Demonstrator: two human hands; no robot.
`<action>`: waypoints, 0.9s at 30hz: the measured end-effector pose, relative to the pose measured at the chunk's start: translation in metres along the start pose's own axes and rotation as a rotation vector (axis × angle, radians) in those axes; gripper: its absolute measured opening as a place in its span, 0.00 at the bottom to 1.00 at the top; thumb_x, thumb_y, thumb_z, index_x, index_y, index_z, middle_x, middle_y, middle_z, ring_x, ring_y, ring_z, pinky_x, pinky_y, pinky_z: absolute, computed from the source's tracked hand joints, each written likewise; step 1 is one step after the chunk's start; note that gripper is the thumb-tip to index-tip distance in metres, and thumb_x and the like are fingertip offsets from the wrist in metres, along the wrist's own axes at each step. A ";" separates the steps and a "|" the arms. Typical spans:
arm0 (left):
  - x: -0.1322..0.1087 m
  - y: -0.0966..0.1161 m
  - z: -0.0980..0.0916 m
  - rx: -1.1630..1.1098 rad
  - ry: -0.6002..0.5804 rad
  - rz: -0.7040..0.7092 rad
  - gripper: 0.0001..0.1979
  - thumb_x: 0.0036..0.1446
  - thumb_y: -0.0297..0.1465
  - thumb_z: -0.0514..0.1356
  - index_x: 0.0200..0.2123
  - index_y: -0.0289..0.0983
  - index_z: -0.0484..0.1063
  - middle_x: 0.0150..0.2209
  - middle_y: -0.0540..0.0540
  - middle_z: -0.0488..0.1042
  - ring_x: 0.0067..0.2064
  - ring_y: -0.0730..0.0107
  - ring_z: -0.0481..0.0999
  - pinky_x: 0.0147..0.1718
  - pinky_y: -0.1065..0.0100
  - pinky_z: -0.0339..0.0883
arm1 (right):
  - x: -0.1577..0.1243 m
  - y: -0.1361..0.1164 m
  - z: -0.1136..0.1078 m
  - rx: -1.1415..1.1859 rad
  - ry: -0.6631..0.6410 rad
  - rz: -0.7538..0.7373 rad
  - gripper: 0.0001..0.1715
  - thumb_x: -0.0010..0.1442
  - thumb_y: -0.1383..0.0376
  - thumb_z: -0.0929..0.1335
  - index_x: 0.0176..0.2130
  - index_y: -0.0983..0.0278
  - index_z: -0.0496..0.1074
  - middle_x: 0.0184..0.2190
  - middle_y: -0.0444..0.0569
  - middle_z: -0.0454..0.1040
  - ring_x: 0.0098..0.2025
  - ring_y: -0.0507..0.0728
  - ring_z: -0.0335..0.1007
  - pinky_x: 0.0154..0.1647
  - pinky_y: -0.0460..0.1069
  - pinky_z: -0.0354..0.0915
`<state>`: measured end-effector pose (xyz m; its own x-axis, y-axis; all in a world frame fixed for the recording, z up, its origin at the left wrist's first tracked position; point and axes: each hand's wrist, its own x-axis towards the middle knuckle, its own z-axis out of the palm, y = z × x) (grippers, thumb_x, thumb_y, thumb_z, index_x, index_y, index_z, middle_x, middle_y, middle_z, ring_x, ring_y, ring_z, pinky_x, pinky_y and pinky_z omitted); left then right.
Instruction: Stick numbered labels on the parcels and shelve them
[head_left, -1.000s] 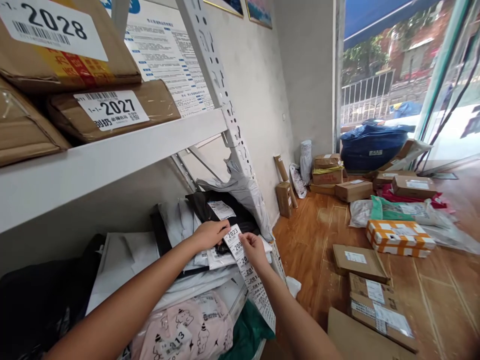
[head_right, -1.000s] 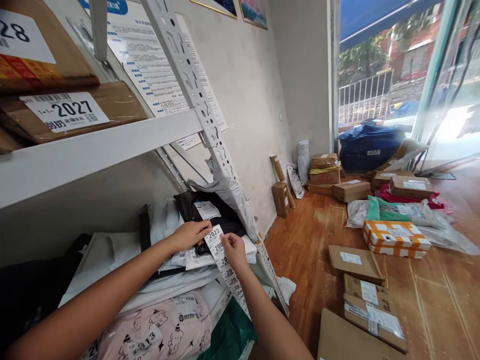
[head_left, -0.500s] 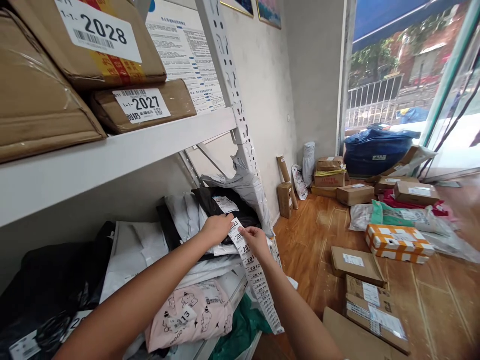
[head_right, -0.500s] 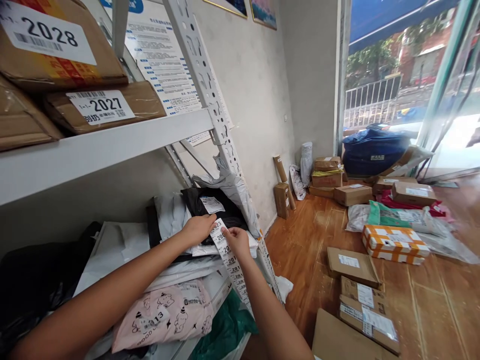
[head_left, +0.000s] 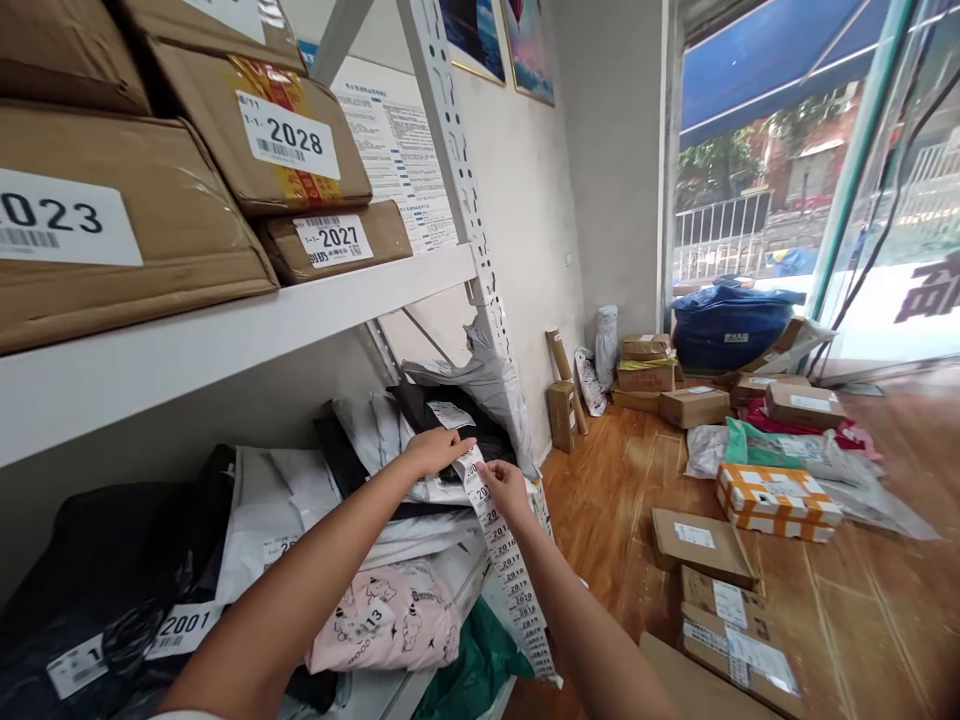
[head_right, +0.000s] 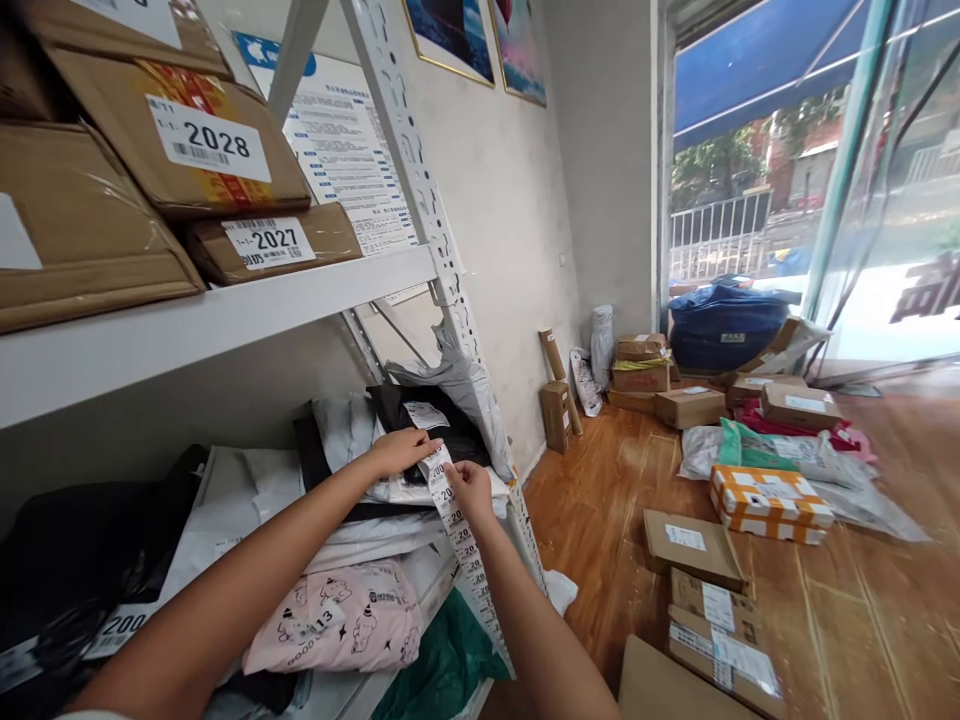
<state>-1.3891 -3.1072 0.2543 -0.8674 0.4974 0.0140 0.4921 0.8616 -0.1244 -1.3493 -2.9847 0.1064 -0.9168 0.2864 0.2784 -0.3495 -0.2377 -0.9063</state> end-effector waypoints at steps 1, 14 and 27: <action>-0.001 0.000 -0.001 -0.012 0.003 -0.007 0.31 0.59 0.58 0.41 0.35 0.41 0.71 0.41 0.45 0.77 0.43 0.59 0.76 0.34 0.66 0.64 | -0.002 -0.001 0.000 0.007 -0.009 -0.010 0.27 0.47 0.43 0.69 0.26 0.66 0.71 0.17 0.42 0.65 0.19 0.49 0.52 0.21 0.45 0.48; -0.006 0.001 0.008 0.042 0.072 -0.012 0.16 0.61 0.45 0.51 0.38 0.40 0.70 0.43 0.44 0.76 0.44 0.60 0.75 0.36 0.67 0.64 | 0.001 0.008 -0.001 -0.055 0.059 -0.030 0.26 0.46 0.44 0.70 0.23 0.65 0.69 0.17 0.42 0.65 0.20 0.50 0.54 0.21 0.45 0.50; 0.006 0.005 0.012 0.147 0.045 -0.063 0.17 0.65 0.39 0.46 0.48 0.37 0.67 0.48 0.37 0.75 0.48 0.55 0.76 0.41 0.61 0.68 | -0.029 -0.004 -0.020 0.198 -0.051 0.220 0.28 0.36 0.45 0.76 0.25 0.64 0.73 0.19 0.44 0.70 0.21 0.52 0.61 0.22 0.46 0.54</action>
<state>-1.3925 -3.1016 0.2421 -0.8903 0.4499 0.0701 0.4181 0.8686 -0.2659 -1.3171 -2.9736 0.0958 -0.9814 0.1622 0.1023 -0.1676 -0.4667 -0.8684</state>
